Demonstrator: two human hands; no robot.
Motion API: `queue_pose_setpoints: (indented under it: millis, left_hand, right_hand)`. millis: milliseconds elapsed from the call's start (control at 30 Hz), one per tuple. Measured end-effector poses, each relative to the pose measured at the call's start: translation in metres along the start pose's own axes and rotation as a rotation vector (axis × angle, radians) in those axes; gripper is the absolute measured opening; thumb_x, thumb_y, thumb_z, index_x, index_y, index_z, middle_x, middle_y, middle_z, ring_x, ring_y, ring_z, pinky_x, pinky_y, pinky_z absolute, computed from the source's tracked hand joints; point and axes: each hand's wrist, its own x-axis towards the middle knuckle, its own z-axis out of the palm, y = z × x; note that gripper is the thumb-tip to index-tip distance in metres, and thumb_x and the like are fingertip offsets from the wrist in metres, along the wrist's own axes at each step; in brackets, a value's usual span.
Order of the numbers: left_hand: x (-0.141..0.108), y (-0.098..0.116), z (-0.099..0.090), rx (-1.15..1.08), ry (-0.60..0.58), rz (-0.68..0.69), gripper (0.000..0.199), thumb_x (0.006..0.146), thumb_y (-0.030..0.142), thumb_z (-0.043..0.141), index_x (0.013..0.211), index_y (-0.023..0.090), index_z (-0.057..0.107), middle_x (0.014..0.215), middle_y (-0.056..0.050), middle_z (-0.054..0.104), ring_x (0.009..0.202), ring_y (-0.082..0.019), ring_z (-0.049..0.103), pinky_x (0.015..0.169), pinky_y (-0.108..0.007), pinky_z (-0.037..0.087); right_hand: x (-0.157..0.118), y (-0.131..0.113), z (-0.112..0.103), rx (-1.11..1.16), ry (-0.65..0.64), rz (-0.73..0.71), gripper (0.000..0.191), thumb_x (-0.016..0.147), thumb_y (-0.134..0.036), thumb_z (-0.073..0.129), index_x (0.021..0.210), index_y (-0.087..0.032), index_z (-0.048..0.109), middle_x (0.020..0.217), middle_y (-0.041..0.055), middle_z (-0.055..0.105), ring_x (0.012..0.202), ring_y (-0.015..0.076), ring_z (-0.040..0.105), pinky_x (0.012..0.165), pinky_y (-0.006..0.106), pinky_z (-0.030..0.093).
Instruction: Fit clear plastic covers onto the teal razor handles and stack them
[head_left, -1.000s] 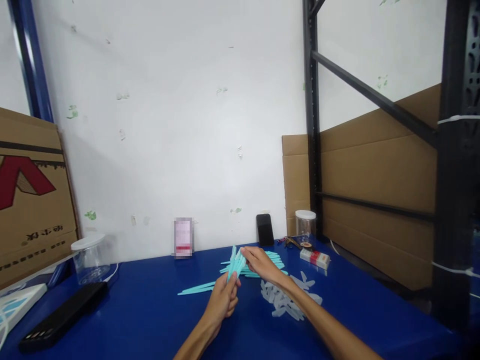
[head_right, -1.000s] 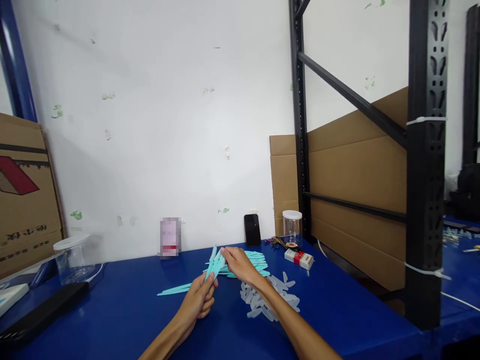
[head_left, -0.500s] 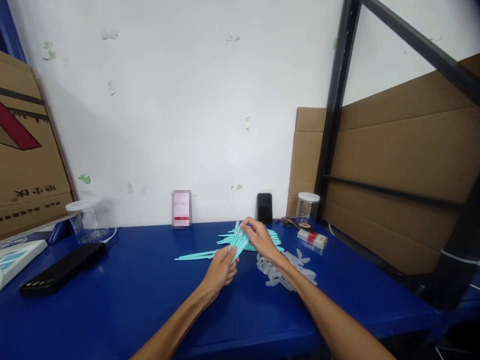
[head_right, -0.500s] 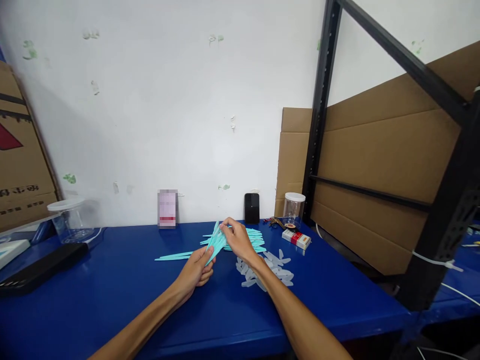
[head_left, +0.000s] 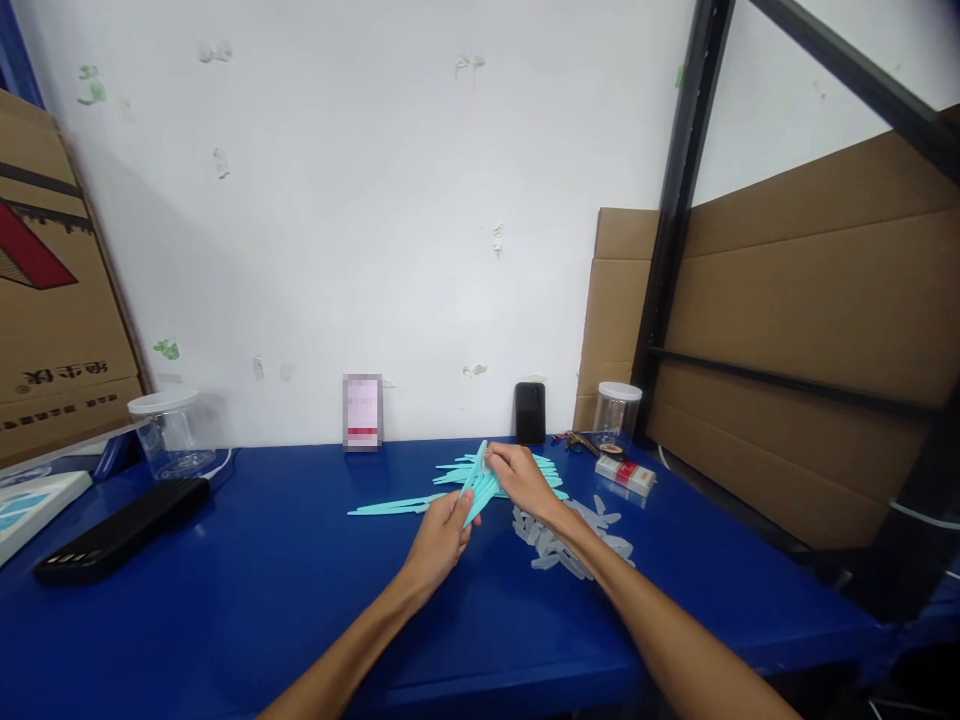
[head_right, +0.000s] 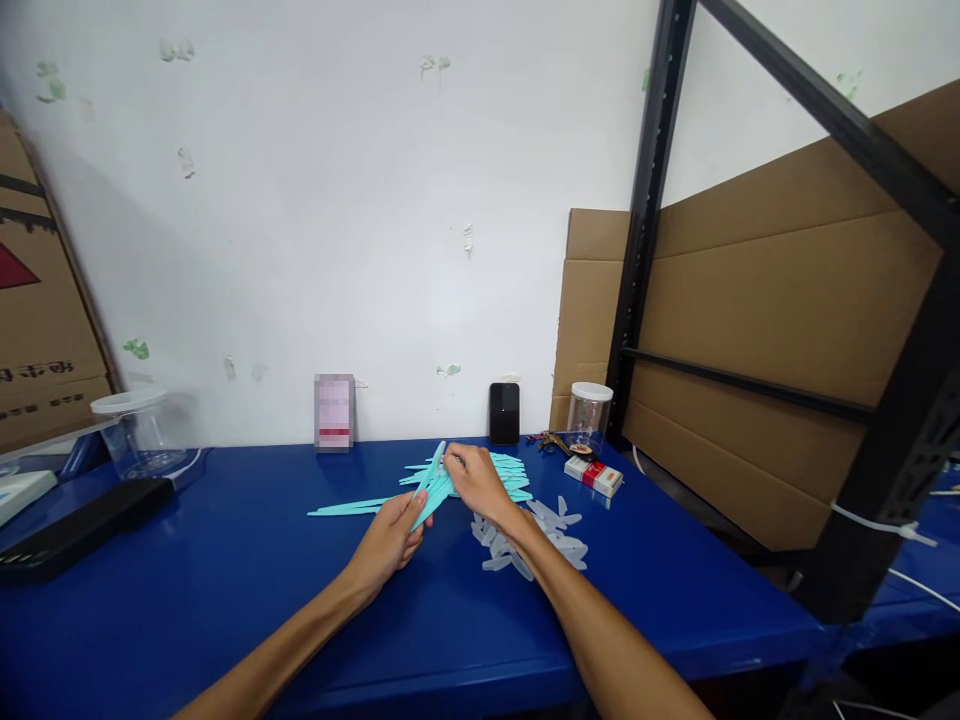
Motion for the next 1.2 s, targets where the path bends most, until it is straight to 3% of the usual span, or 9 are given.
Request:
queue_pose_setpoints:
  millis: [167,367,700,800,1000,1100,1200]
  left_hand:
    - [-0.005,0.005,-0.001,0.161,0.090,0.130,0.054,0.086,0.067,0.045,0.065,0.019,0.055,0.053,0.004,0.042,0.049,-0.011,0.035,0.049,-0.024,0.022]
    - [-0.005,0.007,-0.003,0.250,0.073,0.152,0.050,0.090,0.061,0.042,0.067,0.019,0.057,0.052,0.004,0.043,0.051,-0.013,0.037,0.052,-0.024,0.023]
    - [0.005,-0.002,-0.001,0.215,0.028,0.085,0.050,0.087,0.066,0.042,0.067,0.021,0.048,0.059,0.003,0.043,0.050,-0.012,0.034,0.048,-0.023,0.023]
    - [0.003,-0.005,-0.004,0.185,0.021,0.065,0.050,0.086,0.068,0.042,0.068,0.021,0.047,0.060,0.003,0.044,0.051,-0.012,0.034,0.048,-0.022,0.024]
    - [-0.003,-0.007,-0.008,0.145,-0.002,0.038,0.053,0.084,0.072,0.043,0.069,0.021,0.046,0.060,0.004,0.041,0.052,-0.011,0.035,0.048,-0.021,0.027]
    - [-0.003,-0.005,-0.006,0.135,-0.008,0.020,0.055,0.084,0.075,0.039,0.073,0.022,0.046,0.061,0.005,0.040,0.051,-0.011,0.034,0.048,-0.021,0.028]
    - [-0.002,-0.003,-0.005,0.157,-0.011,0.014,0.056,0.083,0.076,0.038,0.072,0.022,0.045,0.062,0.006,0.039,0.049,-0.011,0.032,0.047,-0.022,0.028]
  right_hand:
    - [-0.002,0.009,-0.005,-0.098,-0.077,0.015,0.031,0.094,-0.038,0.060,0.111,-0.014,0.064,0.109,0.0034,0.066,0.092,0.0234,0.066,0.078,0.038,0.056]
    - [-0.002,0.021,-0.010,-0.162,-0.123,0.032,0.033,0.093,-0.038,0.060,0.115,-0.014,0.063,0.115,0.0035,0.064,0.098,0.0272,0.065,0.082,0.041,0.056]
    - [0.003,0.029,-0.012,-0.204,-0.080,0.093,0.032,0.094,-0.038,0.059,0.115,-0.014,0.064,0.118,0.0033,0.064,0.100,0.0282,0.064,0.084,0.042,0.055]
    - [0.006,0.037,-0.032,-0.227,-0.019,0.128,0.033,0.094,-0.037,0.060,0.118,-0.015,0.062,0.119,0.0045,0.063,0.101,0.0272,0.064,0.084,0.042,0.055]
    - [-0.007,0.056,-0.101,-0.310,0.180,0.186,0.033,0.094,-0.036,0.061,0.121,-0.016,0.060,0.121,0.0065,0.062,0.102,0.0254,0.064,0.085,0.043,0.055]
    - [-0.024,0.062,-0.115,-0.365,0.216,0.187,0.032,0.094,-0.036,0.060,0.119,-0.016,0.061,0.119,0.0059,0.063,0.100,0.0251,0.064,0.084,0.042,0.056]
    - [-0.045,0.062,-0.114,-0.442,0.176,0.164,0.029,0.094,-0.038,0.059,0.113,-0.015,0.063,0.110,0.0042,0.065,0.092,0.0215,0.066,0.079,0.038,0.056]
